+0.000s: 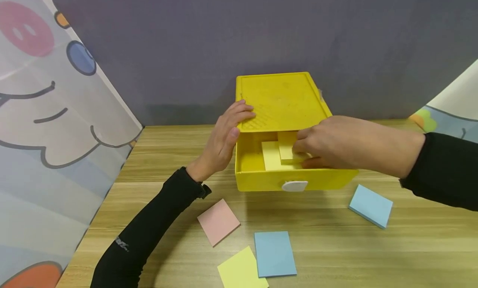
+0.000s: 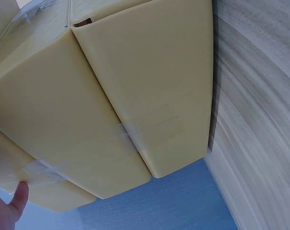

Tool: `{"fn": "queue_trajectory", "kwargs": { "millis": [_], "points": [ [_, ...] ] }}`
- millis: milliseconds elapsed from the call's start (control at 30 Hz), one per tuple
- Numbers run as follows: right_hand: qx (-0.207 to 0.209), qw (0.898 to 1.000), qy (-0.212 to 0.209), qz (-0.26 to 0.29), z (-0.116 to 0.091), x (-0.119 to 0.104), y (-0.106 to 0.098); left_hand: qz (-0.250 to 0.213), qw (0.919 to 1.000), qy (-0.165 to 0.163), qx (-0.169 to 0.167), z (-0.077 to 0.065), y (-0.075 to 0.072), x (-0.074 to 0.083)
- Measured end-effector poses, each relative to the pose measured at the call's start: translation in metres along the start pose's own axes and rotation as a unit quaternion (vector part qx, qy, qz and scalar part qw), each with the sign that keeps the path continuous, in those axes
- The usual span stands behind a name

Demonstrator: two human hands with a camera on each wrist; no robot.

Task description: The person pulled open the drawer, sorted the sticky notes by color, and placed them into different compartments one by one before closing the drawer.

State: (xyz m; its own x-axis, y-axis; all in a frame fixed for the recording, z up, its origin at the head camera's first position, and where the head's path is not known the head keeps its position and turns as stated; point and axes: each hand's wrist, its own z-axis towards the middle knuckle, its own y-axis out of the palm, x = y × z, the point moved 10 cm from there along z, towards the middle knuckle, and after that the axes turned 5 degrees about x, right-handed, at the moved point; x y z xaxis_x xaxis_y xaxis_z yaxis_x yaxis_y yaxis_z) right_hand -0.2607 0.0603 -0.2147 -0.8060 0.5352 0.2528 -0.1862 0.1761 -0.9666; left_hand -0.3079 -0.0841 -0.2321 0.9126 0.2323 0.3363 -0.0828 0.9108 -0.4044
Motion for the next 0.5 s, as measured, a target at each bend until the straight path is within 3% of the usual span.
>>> {"fn": "queue_trajectory", "kwargs": {
  "millis": [267, 500],
  "points": [
    [0.017, 1.000, -0.026, 0.003, 0.0013, -0.0029, -0.0015, 0.005, 0.9999, -0.014, -0.007, -0.0030, -0.0013, -0.0026],
    [0.012, 1.000, -0.014, 0.011, 0.0004, -0.0052, -0.0065, 0.004, 0.9997, -0.021, -0.008, -0.0059, 0.0001, -0.0044]
  ]
}}
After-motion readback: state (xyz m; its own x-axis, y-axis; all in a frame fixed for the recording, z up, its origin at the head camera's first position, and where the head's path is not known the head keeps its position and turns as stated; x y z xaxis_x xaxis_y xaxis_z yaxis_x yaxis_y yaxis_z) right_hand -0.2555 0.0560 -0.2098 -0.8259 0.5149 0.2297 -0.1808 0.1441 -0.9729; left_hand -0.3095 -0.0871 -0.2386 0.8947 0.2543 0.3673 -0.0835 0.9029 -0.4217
